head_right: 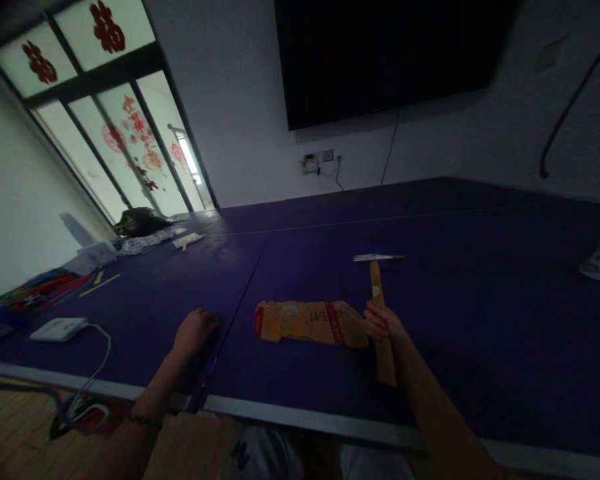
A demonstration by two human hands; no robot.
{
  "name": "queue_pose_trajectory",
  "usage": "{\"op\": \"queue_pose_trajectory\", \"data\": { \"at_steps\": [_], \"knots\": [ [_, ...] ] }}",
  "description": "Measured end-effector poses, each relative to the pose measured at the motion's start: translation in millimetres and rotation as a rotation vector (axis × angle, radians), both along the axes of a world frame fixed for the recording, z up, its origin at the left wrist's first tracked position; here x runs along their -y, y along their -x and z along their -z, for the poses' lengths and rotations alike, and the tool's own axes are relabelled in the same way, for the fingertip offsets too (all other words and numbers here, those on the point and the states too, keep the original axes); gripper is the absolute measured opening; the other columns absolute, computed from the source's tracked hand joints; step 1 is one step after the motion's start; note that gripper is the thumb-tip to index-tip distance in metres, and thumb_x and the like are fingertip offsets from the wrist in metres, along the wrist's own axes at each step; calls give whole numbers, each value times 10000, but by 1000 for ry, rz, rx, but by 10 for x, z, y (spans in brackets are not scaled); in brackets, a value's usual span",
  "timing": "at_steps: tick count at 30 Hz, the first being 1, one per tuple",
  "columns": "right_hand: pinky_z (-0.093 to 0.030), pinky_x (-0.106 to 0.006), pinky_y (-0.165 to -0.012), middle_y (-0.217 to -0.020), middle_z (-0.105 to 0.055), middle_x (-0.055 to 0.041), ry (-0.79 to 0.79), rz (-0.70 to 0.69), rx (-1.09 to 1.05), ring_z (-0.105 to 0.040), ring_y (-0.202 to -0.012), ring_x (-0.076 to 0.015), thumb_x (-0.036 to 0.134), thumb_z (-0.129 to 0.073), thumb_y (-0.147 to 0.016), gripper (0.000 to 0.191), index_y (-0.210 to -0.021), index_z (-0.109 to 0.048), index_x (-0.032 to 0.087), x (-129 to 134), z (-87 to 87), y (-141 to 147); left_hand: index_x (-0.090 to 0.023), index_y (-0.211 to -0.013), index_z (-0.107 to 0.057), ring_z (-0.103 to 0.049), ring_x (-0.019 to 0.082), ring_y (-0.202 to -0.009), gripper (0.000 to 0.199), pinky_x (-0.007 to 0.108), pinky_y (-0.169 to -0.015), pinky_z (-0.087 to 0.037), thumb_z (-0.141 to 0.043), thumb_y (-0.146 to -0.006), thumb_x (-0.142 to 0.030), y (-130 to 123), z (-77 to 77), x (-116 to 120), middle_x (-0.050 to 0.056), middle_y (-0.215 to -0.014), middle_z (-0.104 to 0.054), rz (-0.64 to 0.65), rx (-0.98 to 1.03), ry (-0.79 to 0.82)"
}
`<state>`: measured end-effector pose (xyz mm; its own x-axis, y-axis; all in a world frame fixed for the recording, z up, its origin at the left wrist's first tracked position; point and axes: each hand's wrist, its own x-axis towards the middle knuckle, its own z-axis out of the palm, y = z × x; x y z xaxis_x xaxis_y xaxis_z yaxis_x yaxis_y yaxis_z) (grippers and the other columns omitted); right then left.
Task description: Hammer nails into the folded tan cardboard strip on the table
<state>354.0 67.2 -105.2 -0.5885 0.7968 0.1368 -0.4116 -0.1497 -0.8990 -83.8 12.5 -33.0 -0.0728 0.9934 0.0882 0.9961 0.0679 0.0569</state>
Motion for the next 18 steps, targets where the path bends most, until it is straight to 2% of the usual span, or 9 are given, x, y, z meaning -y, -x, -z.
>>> {"op": "queue_pose_trajectory", "data": {
  "at_steps": [3,7,9,12,14,15,17,18],
  "knots": [
    [-161,-172,-234,-315,-52,101,-2,-8,13,-47,-232,-29,470,-470,-746,560,-420,-107,196,-9,10,20,-132,-802,-646,-544,258,-907,218,330,-748,-401,-461,-719,-212,-56,-6,-126,149,-920,-605,-23,-93,20],
    [-181,-172,-237,-315,-72,102,-4,-1,13,-56,-232,-24,491,-492,-729,582,-414,-106,191,-12,5,59,-117,-744,-637,-533,291,-937,165,353,-747,-408,-520,-640,-169,-56,-26,-266,164,-880,-616,-69,-22,57],
    [-194,-172,-239,-308,-91,102,-5,-9,15,-71,-229,-24,493,-491,-730,579,-406,-117,192,-18,3,74,-107,-680,-628,-564,288,-867,132,345,-711,-421,-522,-624,-163,-37,-76,-329,153,-796,-630,-50,23,70],
    [-210,-175,-242,-283,-123,96,-7,-36,24,-102,-222,-29,498,-487,-732,576,-383,-142,196,-32,0,90,-114,-647,-604,-597,227,-741,143,286,-652,-435,-480,-655,-185,-60,-203,-416,101,-709,-642,0,118,85],
    [-216,-175,-241,-265,-126,89,-10,-52,29,-123,-213,-33,507,-483,-732,588,-364,-146,196,-37,-7,98,-128,-702,-580,-598,176,-713,164,244,-635,-436,-442,-690,-214,-175,-281,-451,70,-733,-653,86,304,39],
    [-220,-174,-242,-259,-121,87,-11,-56,30,-128,-210,-35,512,-480,-732,597,-356,-142,194,-36,-14,101,-132,-731,-562,-595,158,-703,166,232,-628,-437,-430,-702,-229,-275,-302,-458,64,-748,-657,151,468,-6],
    [-226,-170,-246,-256,-110,84,-12,-52,30,-129,-207,-37,522,-482,-726,614,-349,-129,190,-28,-29,105,-142,-775,-521,-584,133,-641,161,226,-596,-437,-429,-706,-255,-555,-294,-449,52,-727,-659,290,823,-57],
    [-229,-168,-248,-256,-106,84,-12,-48,32,-126,-207,-37,527,-487,-720,622,-349,-123,187,-22,-37,106,-147,-791,-504,-575,121,-609,162,223,-585,-437,-431,-713,-269,-723,-261,-437,43,-700,-657,334,939,-54]
  ]
}}
